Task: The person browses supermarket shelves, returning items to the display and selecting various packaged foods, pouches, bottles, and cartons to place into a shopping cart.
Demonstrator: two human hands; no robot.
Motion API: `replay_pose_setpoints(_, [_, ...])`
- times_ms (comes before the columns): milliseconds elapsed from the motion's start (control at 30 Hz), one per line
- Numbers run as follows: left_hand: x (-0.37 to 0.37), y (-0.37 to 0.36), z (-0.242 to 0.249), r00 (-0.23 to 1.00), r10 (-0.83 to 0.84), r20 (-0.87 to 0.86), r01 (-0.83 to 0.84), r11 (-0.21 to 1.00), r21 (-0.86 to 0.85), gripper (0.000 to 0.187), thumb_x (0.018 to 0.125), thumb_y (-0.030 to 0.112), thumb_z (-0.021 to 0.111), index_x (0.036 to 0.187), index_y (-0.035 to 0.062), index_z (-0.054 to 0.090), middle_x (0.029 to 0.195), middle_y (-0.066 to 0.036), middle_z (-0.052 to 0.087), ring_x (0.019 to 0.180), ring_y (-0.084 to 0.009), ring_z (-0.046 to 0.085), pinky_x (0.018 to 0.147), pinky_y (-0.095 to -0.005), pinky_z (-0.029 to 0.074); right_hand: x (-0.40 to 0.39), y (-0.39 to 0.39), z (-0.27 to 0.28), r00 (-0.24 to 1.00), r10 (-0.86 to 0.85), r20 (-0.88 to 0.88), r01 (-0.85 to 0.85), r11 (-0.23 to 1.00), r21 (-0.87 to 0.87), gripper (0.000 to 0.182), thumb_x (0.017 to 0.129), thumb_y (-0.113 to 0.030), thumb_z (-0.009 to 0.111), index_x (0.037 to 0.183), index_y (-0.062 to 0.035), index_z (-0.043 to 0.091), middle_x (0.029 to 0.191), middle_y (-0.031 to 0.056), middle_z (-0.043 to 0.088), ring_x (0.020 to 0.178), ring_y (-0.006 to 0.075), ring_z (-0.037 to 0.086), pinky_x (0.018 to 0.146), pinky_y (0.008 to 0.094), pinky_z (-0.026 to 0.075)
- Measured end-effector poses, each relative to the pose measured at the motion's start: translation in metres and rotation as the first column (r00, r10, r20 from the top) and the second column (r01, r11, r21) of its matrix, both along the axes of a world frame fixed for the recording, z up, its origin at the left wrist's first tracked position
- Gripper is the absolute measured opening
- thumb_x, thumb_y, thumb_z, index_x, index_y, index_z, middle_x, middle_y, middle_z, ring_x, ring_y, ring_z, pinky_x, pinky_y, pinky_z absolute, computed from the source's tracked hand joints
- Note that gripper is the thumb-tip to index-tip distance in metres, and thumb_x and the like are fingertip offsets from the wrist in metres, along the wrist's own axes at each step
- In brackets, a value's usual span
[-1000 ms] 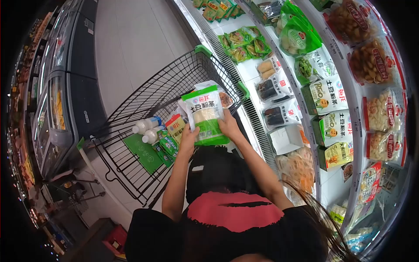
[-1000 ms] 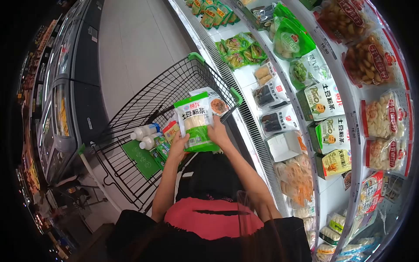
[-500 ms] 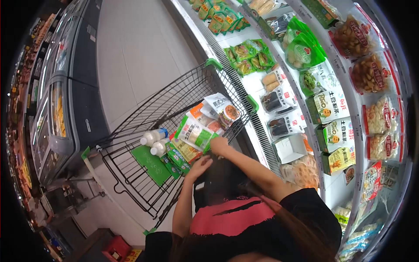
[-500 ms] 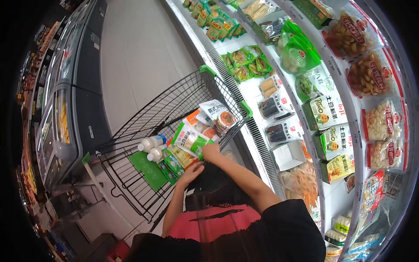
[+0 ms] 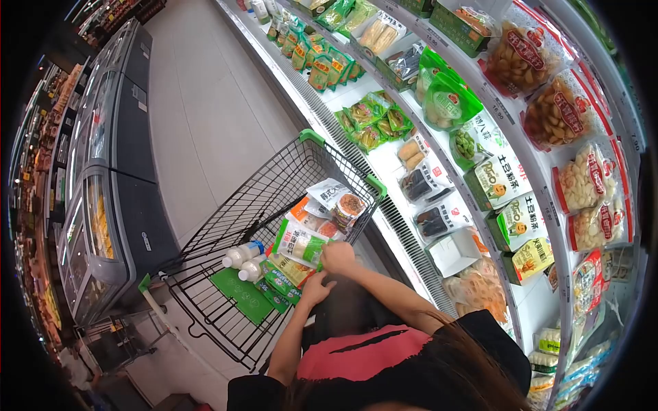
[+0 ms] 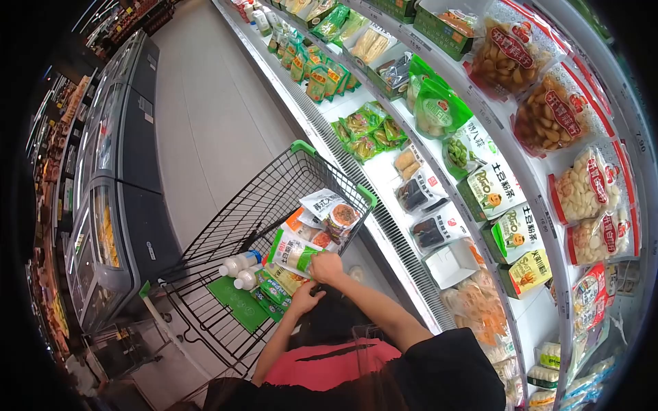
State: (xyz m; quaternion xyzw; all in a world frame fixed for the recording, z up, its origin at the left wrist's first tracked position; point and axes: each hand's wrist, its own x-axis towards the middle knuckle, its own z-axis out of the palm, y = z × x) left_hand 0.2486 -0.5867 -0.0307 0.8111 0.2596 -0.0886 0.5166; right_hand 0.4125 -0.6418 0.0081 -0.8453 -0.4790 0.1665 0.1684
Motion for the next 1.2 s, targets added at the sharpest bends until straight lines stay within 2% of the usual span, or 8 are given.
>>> replay_pose_setpoints(233, [0.034, 0.048, -0.002, 1.0, 0.003, 0.012, -0.003, 1.0, 0.008, 0.044, 0.08, 0.02, 0.072, 0.119, 0.0031, 0.063, 0.111, -0.022, 0.066, 0.103, -0.0361, 0.063, 0.09, -0.0417, 0.049, 0.036, 0.056, -0.007, 0.998, 0.057, -0.026, -0.059, 0.99, -0.127, 0.024, 0.078, -0.027, 0.058, 0.08, -0.0059, 0.069, 0.075, 0.0161, 0.068, 0.068, 0.0321, 0.068, 0.062, 0.0457, 0.053])
replay_pose_setpoints(567, [0.102, 0.174, 0.005, 0.998, -0.032, 0.047, 0.033, 0.999, -0.014, 0.041, 0.08, 0.014, 0.07, 0.119, 0.0021, 0.063, 0.096, -0.02, 0.069, 0.088, -0.0326, 0.067, 0.08, -0.0387, 0.051, 0.102, 0.189, -0.017, 0.995, 0.083, 0.058, -0.078, 0.994, -0.083, 0.022, 0.071, -0.025, 0.062, 0.075, -0.0053, 0.07, 0.072, 0.0157, 0.068, 0.069, 0.0297, 0.069, 0.064, 0.0431, 0.052])
replay_pose_setpoints(767, [0.144, 0.238, -0.004, 0.978, 0.174, 0.113, -0.165, 0.983, -0.079, 0.036, 0.088, 0.015, 0.064, 0.122, 0.0032, 0.063, 0.094, -0.02, 0.069, 0.084, -0.0282, 0.066, 0.078, -0.0366, 0.05, 0.144, 0.265, -0.005, 0.985, 0.126, 0.12, -0.108, 0.983, -0.15, 0.018, 0.066, -0.022, 0.063, 0.068, -0.006, 0.07, 0.069, 0.0154, 0.068, 0.069, 0.0296, 0.068, 0.064, 0.0422, 0.052])
replay_pose_setpoints(800, [0.151, 0.247, -0.001, 0.975, 0.203, 0.091, -0.19, 0.972, -0.139, 0.038, 0.089, 0.017, 0.063, 0.125, 0.0046, 0.062, 0.095, -0.02, 0.069, 0.084, -0.0267, 0.066, 0.079, -0.0358, 0.049, 0.151, 0.277, -0.004, 0.982, 0.14, 0.129, -0.112, 0.974, -0.198, 0.02, 0.071, -0.024, 0.062, 0.074, -0.0075, 0.074, 0.076, 0.013, 0.071, 0.074, 0.0279, 0.07, 0.065, 0.0403, 0.052])
replay_pose_setpoints(900, [0.173, 0.279, 0.0, 0.98, 0.158, 0.121, -0.151, 0.986, -0.066, 0.039, 0.089, 0.018, 0.063, 0.126, 0.0048, 0.061, 0.094, -0.02, 0.069, 0.082, -0.0251, 0.065, 0.078, -0.0349, 0.049, 0.172, 0.307, -0.004, 0.988, 0.072, 0.136, -0.06, 0.995, -0.085, 0.018, 0.066, -0.021, 0.063, 0.068, -0.0054, 0.07, 0.068, 0.0145, 0.068, 0.068, 0.0298, 0.069, 0.065, 0.0416, 0.053])
replay_pose_setpoints(1100, [0.225, 0.335, 0.026, 0.982, 0.117, 0.146, -0.109, 0.992, -0.058, 0.045, 0.088, 0.019, 0.062, 0.13, 0.0035, 0.058, 0.097, -0.025, 0.067, 0.089, -0.0277, 0.065, 0.082, -0.0373, 0.047, 0.222, 0.367, 0.003, 0.99, 0.078, 0.118, -0.067, 0.993, -0.1, 0.019, 0.068, -0.02, 0.061, 0.075, -0.0042, 0.069, 0.076, 0.017, 0.068, 0.074, 0.0317, 0.069, 0.067, 0.0424, 0.053])
replay_pose_setpoints(1167, [0.241, 0.358, 0.006, 0.978, 0.081, 0.193, -0.081, 0.997, -0.011, 0.048, 0.087, 0.019, 0.062, 0.131, 0.0024, 0.057, 0.099, -0.026, 0.067, 0.09, -0.0318, 0.065, 0.083, -0.0387, 0.047, 0.243, 0.388, 0.005, 0.988, 0.131, 0.083, -0.116, 0.979, -0.168, 0.036, 0.071, -0.023, 0.063, 0.098, 0.0005, 0.063, 0.083, 0.0174, 0.07, 0.079, 0.0311, 0.069, 0.069, 0.0418, 0.054])
replay_pose_setpoints(1200, [0.251, 0.37, 0.005, 0.986, 0.075, 0.149, -0.071, 0.997, -0.033, 0.049, 0.086, 0.02, 0.063, 0.132, 0.0023, 0.056, 0.102, -0.027, 0.067, 0.093, -0.0347, 0.065, 0.086, -0.0391, 0.047, 0.251, 0.398, 0.004, 0.99, 0.116, 0.083, -0.104, 0.985, -0.136, 0.036, 0.071, -0.023, 0.063, 0.098, 0.0006, 0.064, 0.084, 0.0178, 0.07, 0.079, 0.0314, 0.069, 0.069, 0.0425, 0.054])
